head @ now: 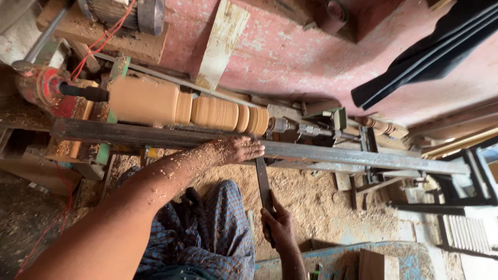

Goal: The person selects a chisel from a workbench and then uses it to shape a cylindrical wooden blank mounted on a lathe. The person holds the chisel against the rotating wood, creating grooves and shaping the surface while wood shavings accumulate on the floor.

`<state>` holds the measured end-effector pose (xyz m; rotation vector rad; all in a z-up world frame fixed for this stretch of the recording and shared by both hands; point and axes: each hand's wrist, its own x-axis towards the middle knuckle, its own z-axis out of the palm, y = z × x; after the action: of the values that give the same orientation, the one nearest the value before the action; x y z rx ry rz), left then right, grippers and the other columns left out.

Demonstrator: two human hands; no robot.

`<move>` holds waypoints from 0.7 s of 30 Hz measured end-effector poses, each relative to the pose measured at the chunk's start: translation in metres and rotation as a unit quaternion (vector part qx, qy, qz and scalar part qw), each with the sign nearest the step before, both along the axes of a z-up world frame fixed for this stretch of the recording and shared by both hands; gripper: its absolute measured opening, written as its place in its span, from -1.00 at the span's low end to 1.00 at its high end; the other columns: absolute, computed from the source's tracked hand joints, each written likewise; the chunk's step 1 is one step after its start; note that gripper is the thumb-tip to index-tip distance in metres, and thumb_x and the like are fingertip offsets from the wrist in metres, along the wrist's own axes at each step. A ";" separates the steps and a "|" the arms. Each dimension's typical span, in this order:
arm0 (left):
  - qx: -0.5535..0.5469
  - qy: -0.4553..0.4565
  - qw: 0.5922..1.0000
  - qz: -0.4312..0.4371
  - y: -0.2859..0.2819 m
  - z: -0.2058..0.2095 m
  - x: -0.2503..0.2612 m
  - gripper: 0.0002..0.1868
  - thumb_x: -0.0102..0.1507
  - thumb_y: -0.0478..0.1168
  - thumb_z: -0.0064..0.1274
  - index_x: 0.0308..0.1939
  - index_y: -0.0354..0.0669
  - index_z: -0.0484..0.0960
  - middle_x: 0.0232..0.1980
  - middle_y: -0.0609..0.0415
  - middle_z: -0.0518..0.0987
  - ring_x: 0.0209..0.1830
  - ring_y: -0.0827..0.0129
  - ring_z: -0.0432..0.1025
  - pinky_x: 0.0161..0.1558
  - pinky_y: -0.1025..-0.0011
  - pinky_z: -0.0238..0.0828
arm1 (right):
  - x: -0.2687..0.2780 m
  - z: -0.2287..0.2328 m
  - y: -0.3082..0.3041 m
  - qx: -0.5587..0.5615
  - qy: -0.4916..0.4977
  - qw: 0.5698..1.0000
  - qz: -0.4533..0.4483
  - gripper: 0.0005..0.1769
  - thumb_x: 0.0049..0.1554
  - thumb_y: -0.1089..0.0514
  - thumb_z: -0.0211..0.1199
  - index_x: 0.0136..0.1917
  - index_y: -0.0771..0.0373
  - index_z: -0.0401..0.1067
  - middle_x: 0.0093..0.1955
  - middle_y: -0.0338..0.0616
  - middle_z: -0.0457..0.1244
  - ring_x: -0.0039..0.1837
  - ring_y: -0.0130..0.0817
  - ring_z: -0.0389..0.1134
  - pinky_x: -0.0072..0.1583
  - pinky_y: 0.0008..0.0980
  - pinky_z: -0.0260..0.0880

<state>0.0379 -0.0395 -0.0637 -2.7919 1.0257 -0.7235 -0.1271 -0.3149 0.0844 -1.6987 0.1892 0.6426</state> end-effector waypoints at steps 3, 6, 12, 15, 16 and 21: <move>0.011 0.138 0.990 -0.023 0.008 0.017 -0.008 -0.36 0.46 -0.21 -0.29 0.61 0.28 -0.03 0.66 0.31 0.03 0.55 0.17 0.11 0.45 0.22 0.23 | -0.015 -0.010 0.026 0.028 0.010 0.997 -0.065 -0.24 0.16 0.29 0.18 0.59 -0.03 0.14 -0.42 -0.22 0.32 -0.56 -0.58 0.12 -0.54 -0.52 0.17; -0.024 0.151 0.988 -0.037 0.012 0.046 -0.020 -0.31 0.42 -0.26 -0.25 0.62 0.26 -0.03 0.66 0.28 0.04 0.53 0.07 0.16 0.38 0.27 0.37 | -0.040 -0.019 0.061 0.097 0.003 0.986 -0.133 -0.25 0.15 0.31 0.22 0.56 -0.03 0.17 -0.44 -0.20 0.30 -0.57 -0.55 0.12 -0.55 -0.51 0.15; 0.017 0.242 0.970 -0.010 0.015 0.093 -0.035 -0.28 0.39 -0.24 -0.19 0.58 0.28 -0.08 0.63 0.29 0.02 0.51 0.07 0.12 0.38 0.16 0.30 | -0.050 -0.021 0.081 0.081 -0.003 0.985 -0.154 -0.26 0.15 0.32 0.20 0.54 -0.15 0.20 -0.41 -0.20 0.31 -0.55 -0.55 0.15 -0.55 -0.49 0.18; 0.005 0.237 0.971 -0.016 0.012 0.093 -0.030 -0.30 0.40 -0.22 -0.22 0.59 0.28 -0.09 0.64 0.29 0.00 0.52 0.07 0.10 0.40 0.16 0.27 | -0.034 -0.014 0.051 0.086 0.004 0.990 -0.109 -0.24 0.13 0.32 0.20 0.55 -0.13 0.19 -0.30 -0.28 0.37 -0.54 -0.60 0.13 -0.53 -0.52 0.18; 0.001 0.231 0.973 -0.017 0.013 0.091 -0.028 -0.30 0.40 -0.22 -0.23 0.59 0.28 -0.10 0.64 0.29 0.00 0.53 0.07 0.10 0.41 0.16 0.26 | -0.026 -0.011 0.039 0.072 0.012 0.993 -0.091 -0.25 0.13 0.30 0.19 0.54 -0.11 0.20 -0.22 -0.31 0.42 -0.54 -0.59 0.13 -0.53 -0.51 0.19; -0.007 0.210 0.977 -0.018 0.008 0.079 -0.019 -0.32 0.42 -0.19 -0.27 0.59 0.28 -0.12 0.64 0.28 -0.03 0.55 0.08 0.07 0.44 0.15 0.21 | 0.017 0.000 -0.012 0.005 0.018 0.999 0.040 -0.27 0.17 0.23 0.22 0.56 -0.17 0.17 -0.35 -0.09 0.34 -0.56 -0.57 0.10 -0.55 -0.51 0.17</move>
<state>0.0186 -0.0318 0.0158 -3.0162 1.1314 -0.1353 -0.1099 -0.3271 0.0849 -1.6932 0.1442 0.7320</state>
